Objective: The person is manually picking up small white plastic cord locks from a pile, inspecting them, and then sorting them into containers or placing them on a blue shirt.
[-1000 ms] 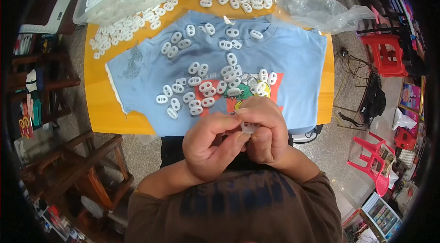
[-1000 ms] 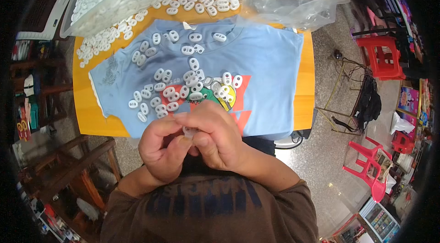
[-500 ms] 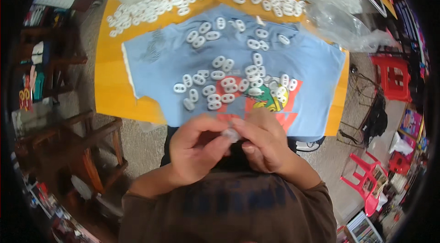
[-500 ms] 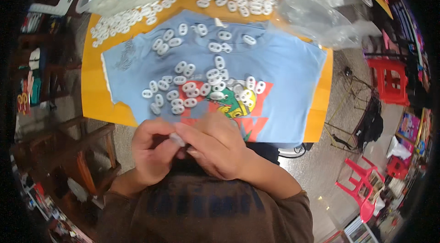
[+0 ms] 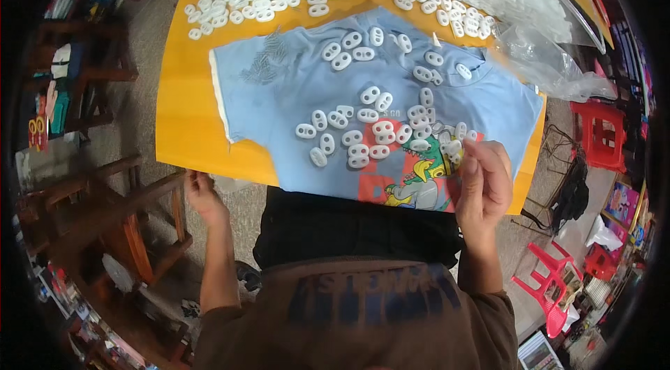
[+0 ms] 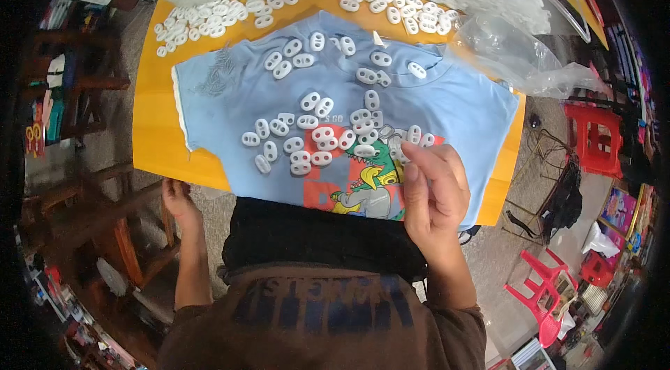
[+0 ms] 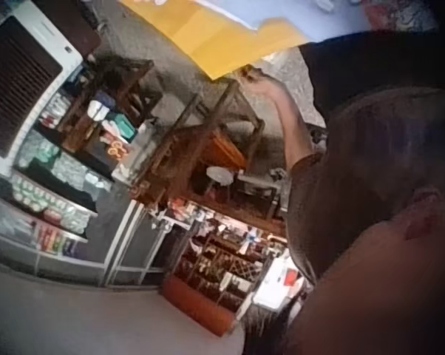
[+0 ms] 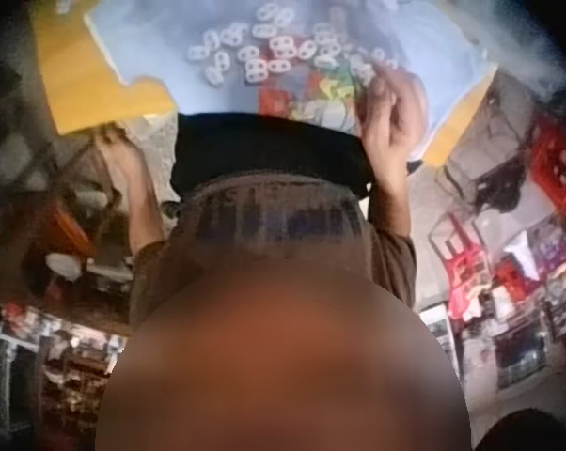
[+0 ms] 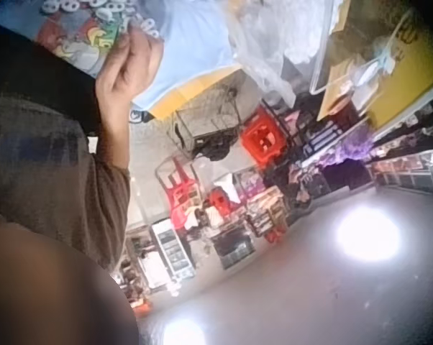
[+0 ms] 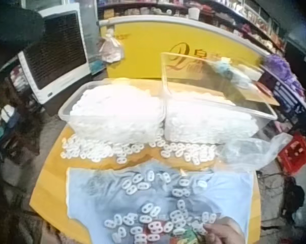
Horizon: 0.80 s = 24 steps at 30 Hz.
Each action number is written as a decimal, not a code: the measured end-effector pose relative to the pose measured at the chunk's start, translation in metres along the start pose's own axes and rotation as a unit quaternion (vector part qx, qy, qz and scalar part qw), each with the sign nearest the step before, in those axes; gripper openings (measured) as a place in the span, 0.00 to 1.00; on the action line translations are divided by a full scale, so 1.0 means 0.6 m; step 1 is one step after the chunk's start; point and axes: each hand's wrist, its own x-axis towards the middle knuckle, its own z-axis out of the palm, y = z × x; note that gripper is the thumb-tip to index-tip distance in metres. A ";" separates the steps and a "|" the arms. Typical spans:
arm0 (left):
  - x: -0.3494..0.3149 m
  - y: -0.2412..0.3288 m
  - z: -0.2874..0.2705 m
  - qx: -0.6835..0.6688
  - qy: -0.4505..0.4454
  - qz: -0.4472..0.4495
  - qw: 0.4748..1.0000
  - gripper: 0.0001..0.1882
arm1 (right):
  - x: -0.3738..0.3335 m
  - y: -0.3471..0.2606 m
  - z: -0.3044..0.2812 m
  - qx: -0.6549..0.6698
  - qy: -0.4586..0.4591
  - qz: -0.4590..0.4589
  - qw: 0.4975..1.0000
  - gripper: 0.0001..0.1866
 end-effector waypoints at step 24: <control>-0.090 0.348 0.278 0.303 -0.369 0.493 0.727 0.13 | -0.004 0.037 -0.010 -0.085 0.007 0.022 0.996 0.13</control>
